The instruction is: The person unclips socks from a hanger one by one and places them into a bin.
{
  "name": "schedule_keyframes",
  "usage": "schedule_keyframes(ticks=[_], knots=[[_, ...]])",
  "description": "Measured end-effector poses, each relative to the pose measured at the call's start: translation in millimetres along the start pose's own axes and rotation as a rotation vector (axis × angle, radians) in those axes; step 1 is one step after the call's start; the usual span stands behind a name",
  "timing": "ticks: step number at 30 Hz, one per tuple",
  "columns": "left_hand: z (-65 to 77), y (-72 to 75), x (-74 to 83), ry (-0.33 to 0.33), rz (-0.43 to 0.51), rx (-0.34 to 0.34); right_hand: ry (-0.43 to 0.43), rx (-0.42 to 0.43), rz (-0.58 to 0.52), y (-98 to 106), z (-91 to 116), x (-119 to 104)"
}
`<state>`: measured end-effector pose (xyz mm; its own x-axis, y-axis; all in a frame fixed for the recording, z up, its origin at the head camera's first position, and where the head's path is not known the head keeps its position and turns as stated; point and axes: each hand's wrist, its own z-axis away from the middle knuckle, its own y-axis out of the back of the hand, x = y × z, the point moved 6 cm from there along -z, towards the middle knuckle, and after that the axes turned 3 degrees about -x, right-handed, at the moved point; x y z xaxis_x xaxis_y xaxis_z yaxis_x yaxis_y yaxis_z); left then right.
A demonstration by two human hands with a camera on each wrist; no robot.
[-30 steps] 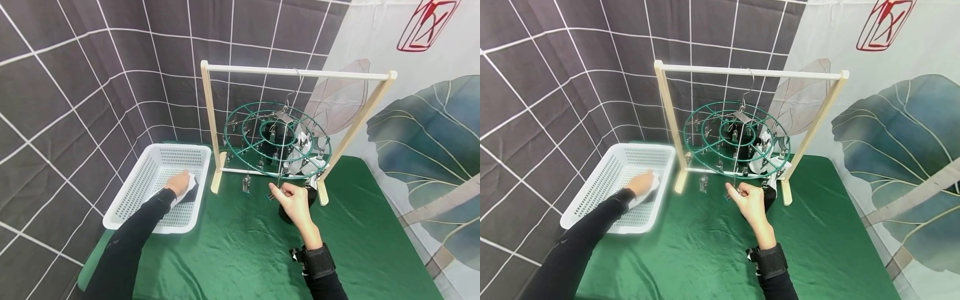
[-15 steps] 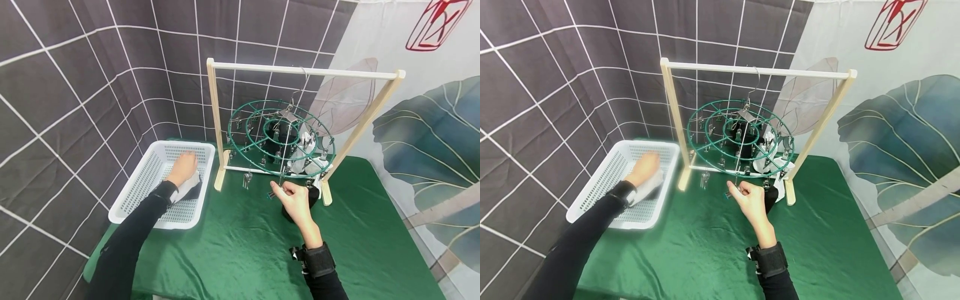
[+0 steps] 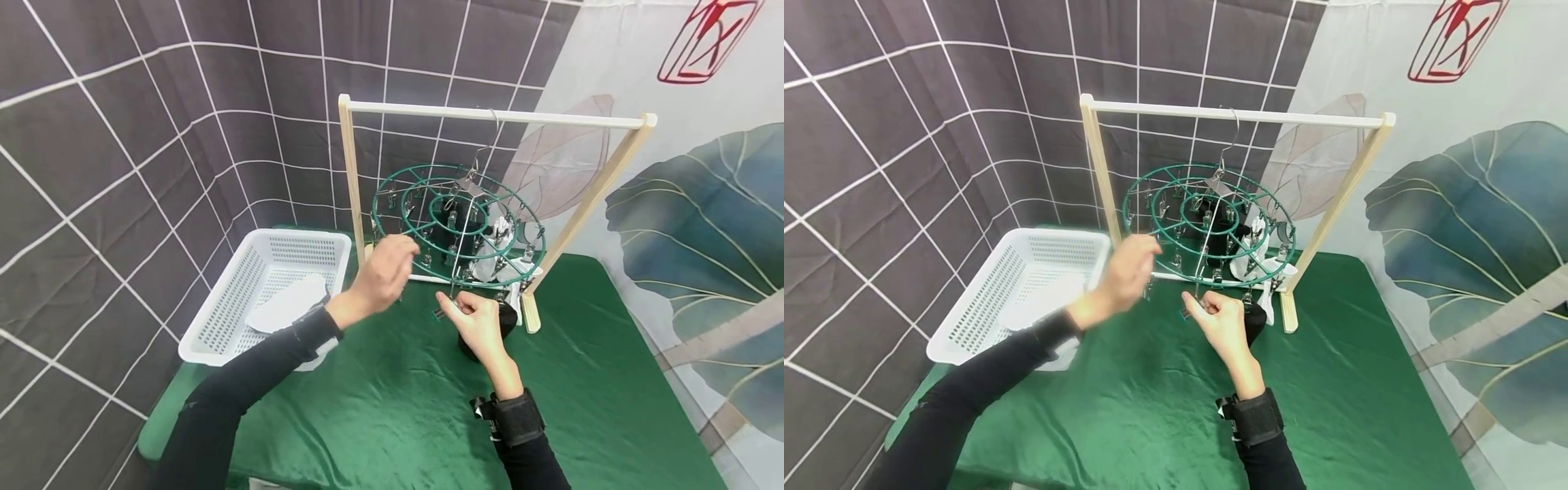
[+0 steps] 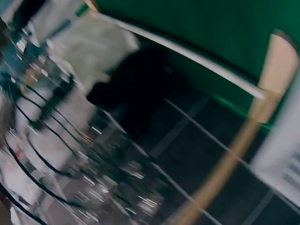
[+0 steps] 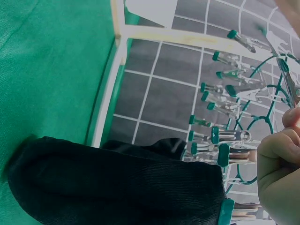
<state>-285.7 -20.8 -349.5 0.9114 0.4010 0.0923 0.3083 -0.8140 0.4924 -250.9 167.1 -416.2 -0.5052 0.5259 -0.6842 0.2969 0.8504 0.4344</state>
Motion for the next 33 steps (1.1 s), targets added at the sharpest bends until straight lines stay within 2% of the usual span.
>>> schedule_keyframes(ticks=[2,6,9,13,16,18,21,23,25,27,30,33], knots=[[-3.3,-10.4,11.8,-0.030,-0.040,-0.083,0.004,-0.005,0.004,-1.2,-0.9,-1.1],[-4.7,-22.0,18.4,0.007,-0.104,-0.194,-0.001,-0.027,0.013,-3.0,-1.8,-2.4],[-3.9,-24.5,17.4,0.032,-0.124,-0.218,0.005,-0.024,0.027,-2.0,-0.4,-2.6],[-1.3,-26.4,10.9,0.051,-0.127,-0.206,0.035,0.033,0.002,4.1,4.0,-2.5],[-0.1,-25.6,5.2,0.065,-0.107,-0.186,0.062,0.115,-0.027,14.2,7.3,-3.1],[0.1,-25.1,2.3,0.072,-0.090,-0.180,0.067,0.215,-0.030,24.7,10.1,-2.3],[1.3,-25.3,-1.8,0.079,-0.070,-0.183,0.006,0.383,-0.031,41.7,15.5,4.7],[2.2,-25.3,-4.4,0.085,-0.062,-0.188,-0.062,0.433,-0.047,48.8,18.7,11.8],[2.5,-24.1,-6.9,0.090,-0.052,-0.183,-0.127,0.399,-0.047,49.7,20.1,18.7],[2.2,-22.6,-9.5,0.093,-0.037,-0.173,-0.161,0.308,-0.039,45.6,20.4,23.2],[0.3,-20.7,-12.4,0.088,-0.018,-0.161,-0.153,0.181,-0.010,37.7,20.9,25.3],[-1.1,-19.9,-14.6,0.079,0.002,-0.161,-0.110,0.137,0.000,34.6,21.5,24.0]])
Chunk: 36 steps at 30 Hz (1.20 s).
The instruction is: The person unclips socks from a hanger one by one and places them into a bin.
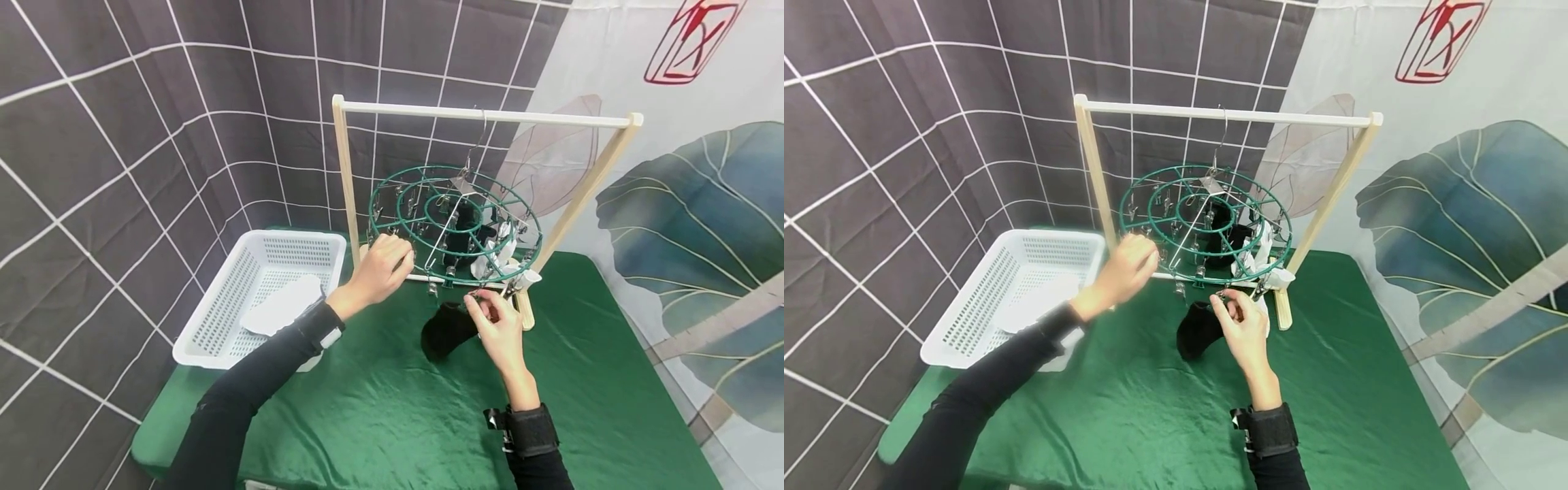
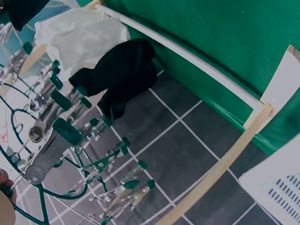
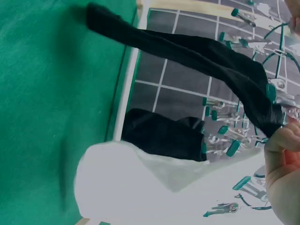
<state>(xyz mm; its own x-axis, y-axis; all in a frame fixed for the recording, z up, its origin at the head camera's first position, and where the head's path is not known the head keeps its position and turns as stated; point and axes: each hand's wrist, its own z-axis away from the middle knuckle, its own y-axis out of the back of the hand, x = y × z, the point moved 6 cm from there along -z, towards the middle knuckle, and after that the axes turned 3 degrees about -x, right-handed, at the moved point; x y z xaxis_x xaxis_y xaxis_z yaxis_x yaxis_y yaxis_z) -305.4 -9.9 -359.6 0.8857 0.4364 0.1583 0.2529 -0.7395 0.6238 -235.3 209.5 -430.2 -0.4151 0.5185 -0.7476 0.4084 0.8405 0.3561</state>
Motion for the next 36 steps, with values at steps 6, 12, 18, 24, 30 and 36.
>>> schedule_keyframes(ticks=[6,12,18,24,30,36], knots=[[0.5,4.9,-5.8,0.024,0.017,0.019,0.073,-0.063,0.024,-5.4,-1.9,-5.9],[-2.4,10.0,-1.6,0.020,-0.028,0.081,0.057,-0.160,0.090,-11.1,-3.1,-12.4],[-9.2,11.3,13.0,-0.031,-0.094,0.112,0.049,-0.234,0.101,-19.6,-4.6,-22.8],[-13.0,8.2,13.3,-0.003,-0.143,0.119,0.067,-0.275,0.069,-25.9,-8.7,-32.2],[-10.5,11.5,1.6,0.068,-0.126,0.150,0.096,-0.297,0.082,-28.2,-10.2,-32.9],[-1.0,14.1,4.0,0.060,-0.114,0.233,0.083,-0.336,0.046,-33.0,-5.4,-29.9]])
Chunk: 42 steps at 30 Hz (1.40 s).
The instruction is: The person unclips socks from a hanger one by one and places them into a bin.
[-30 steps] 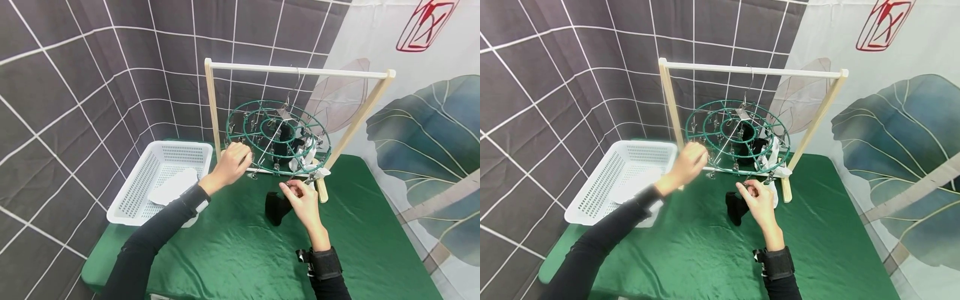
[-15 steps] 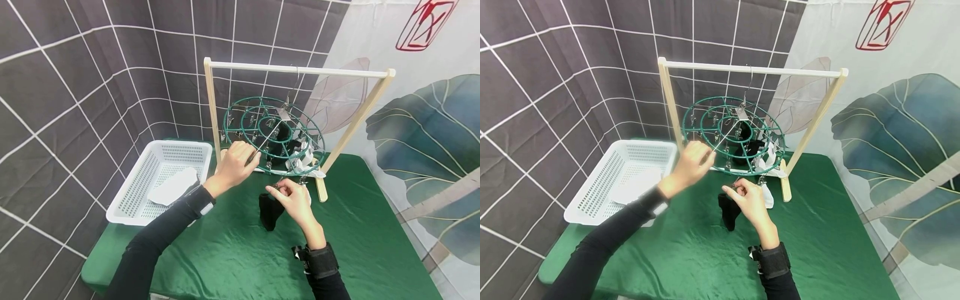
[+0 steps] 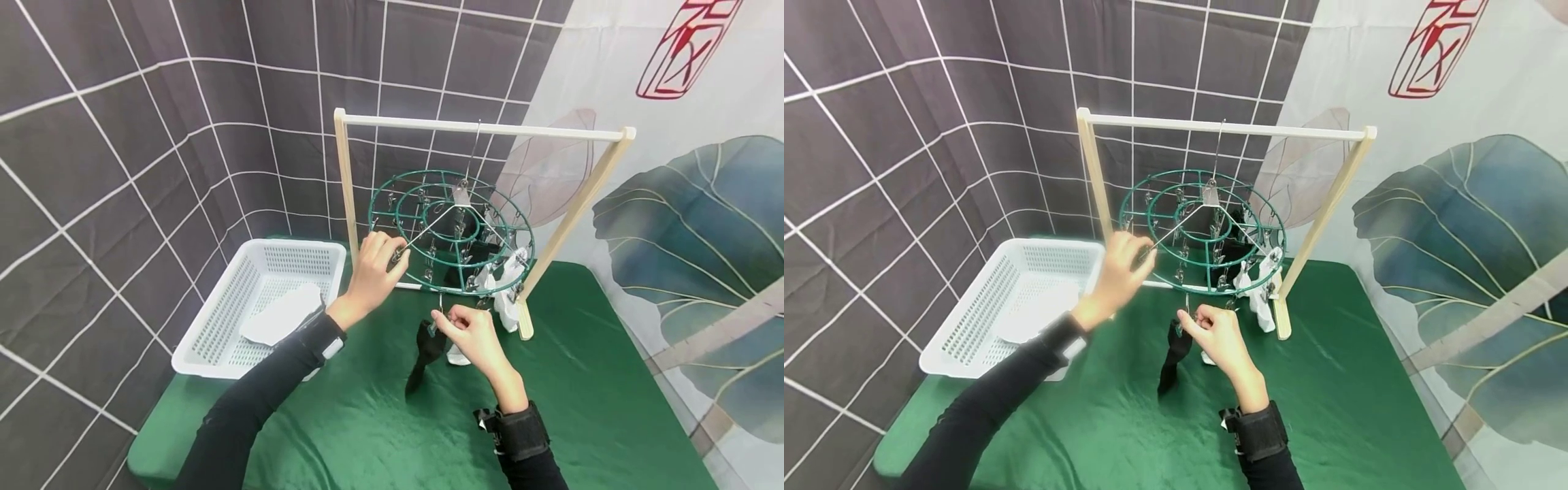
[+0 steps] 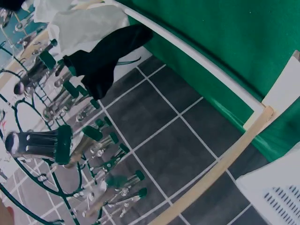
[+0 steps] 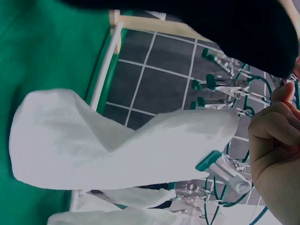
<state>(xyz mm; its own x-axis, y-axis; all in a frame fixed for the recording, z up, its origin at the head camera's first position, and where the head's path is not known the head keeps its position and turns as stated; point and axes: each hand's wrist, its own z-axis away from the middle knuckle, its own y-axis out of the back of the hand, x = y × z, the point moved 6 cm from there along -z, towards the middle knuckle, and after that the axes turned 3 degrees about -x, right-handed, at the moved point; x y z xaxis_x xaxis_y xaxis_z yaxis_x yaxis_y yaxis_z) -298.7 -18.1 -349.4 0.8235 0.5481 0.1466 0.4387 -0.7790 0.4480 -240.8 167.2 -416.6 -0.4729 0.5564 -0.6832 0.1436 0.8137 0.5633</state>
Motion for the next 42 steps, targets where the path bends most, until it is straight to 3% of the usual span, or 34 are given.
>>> schedule_keyframes(ticks=[4,6,9,13,23,31,42], knots=[[9.6,-3.2,20.7,-0.145,0.032,-0.004,0.011,-0.012,-0.009,-4.9,2.0,-0.6],[12.2,-6.7,30.8,-0.209,0.058,-0.057,0.027,-0.007,-0.005,-5.6,1.5,-1.9],[13.6,-12.5,36.4,-0.241,0.082,-0.145,0.052,0.002,0.004,-5.3,-0.5,-4.3],[14.2,-17.3,36.5,-0.245,0.043,-0.190,0.053,0.000,0.005,-5.0,-1.6,-5.9],[13.9,-20.1,29.9,-0.210,-0.028,-0.166,0.043,0.000,-0.009,-6.4,-0.6,-4.7],[16.3,-20.4,17.1,-0.147,0.015,-0.155,0.045,-0.004,0.013,-8.5,-4.4,-7.1],[16.4,-20.7,11.6,-0.135,0.042,-0.179,0.010,-0.025,-0.011,-13.5,-4.9,-9.1]])
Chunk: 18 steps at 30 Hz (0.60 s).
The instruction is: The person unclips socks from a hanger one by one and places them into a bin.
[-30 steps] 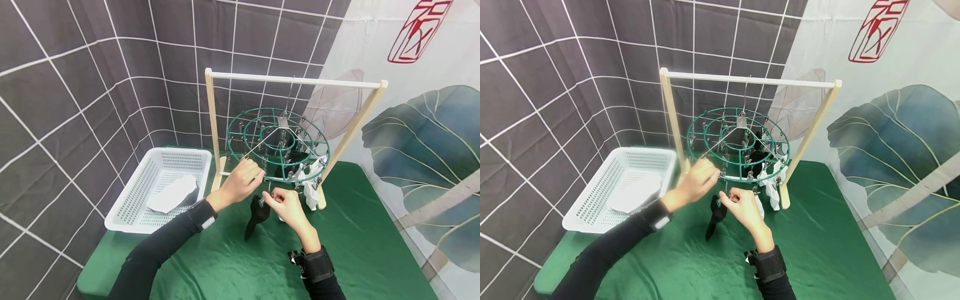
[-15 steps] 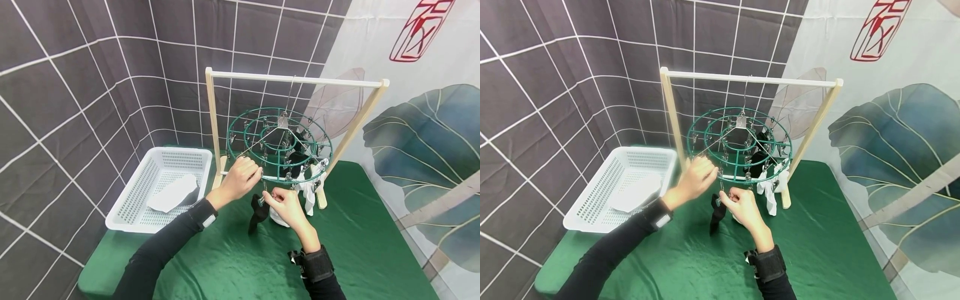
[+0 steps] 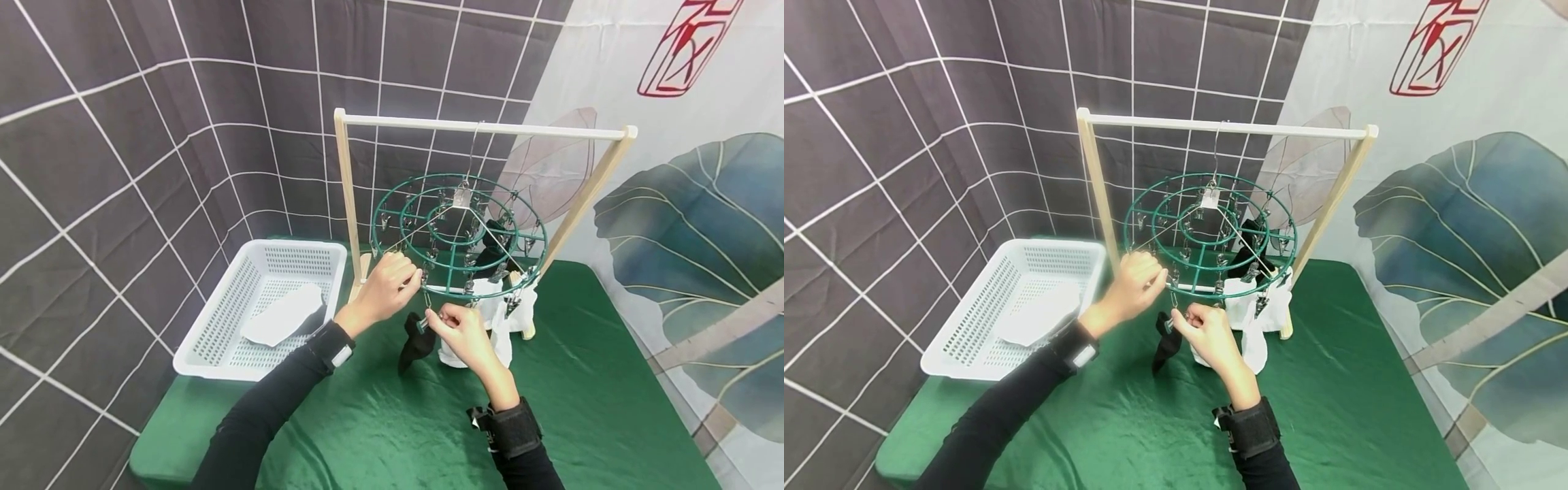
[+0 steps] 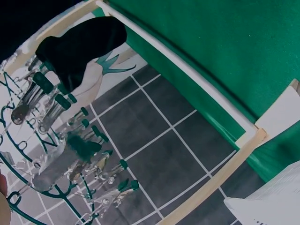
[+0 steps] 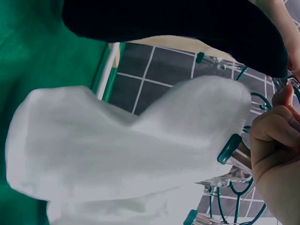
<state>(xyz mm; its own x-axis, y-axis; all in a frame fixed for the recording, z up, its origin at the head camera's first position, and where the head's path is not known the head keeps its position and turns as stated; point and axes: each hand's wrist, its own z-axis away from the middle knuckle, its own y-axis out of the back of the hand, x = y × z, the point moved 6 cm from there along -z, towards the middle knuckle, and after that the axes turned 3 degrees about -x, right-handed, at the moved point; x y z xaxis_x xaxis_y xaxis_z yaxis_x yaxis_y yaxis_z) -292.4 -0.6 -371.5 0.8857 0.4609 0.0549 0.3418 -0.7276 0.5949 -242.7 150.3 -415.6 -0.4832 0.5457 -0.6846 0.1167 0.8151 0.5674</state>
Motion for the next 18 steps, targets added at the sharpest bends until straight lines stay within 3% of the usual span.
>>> schedule_keyframes(ticks=[4,11,18], knots=[[0.8,2.6,5.0,-0.012,0.001,0.024,0.016,0.014,0.016,0.4,0.0,0.3],[10.4,4.5,10.9,-0.012,0.041,0.135,0.055,0.047,0.033,2.3,1.8,-0.8],[28.9,-3.2,19.3,0.139,0.121,0.190,0.039,0.035,0.021,1.8,3.1,-1.5]])
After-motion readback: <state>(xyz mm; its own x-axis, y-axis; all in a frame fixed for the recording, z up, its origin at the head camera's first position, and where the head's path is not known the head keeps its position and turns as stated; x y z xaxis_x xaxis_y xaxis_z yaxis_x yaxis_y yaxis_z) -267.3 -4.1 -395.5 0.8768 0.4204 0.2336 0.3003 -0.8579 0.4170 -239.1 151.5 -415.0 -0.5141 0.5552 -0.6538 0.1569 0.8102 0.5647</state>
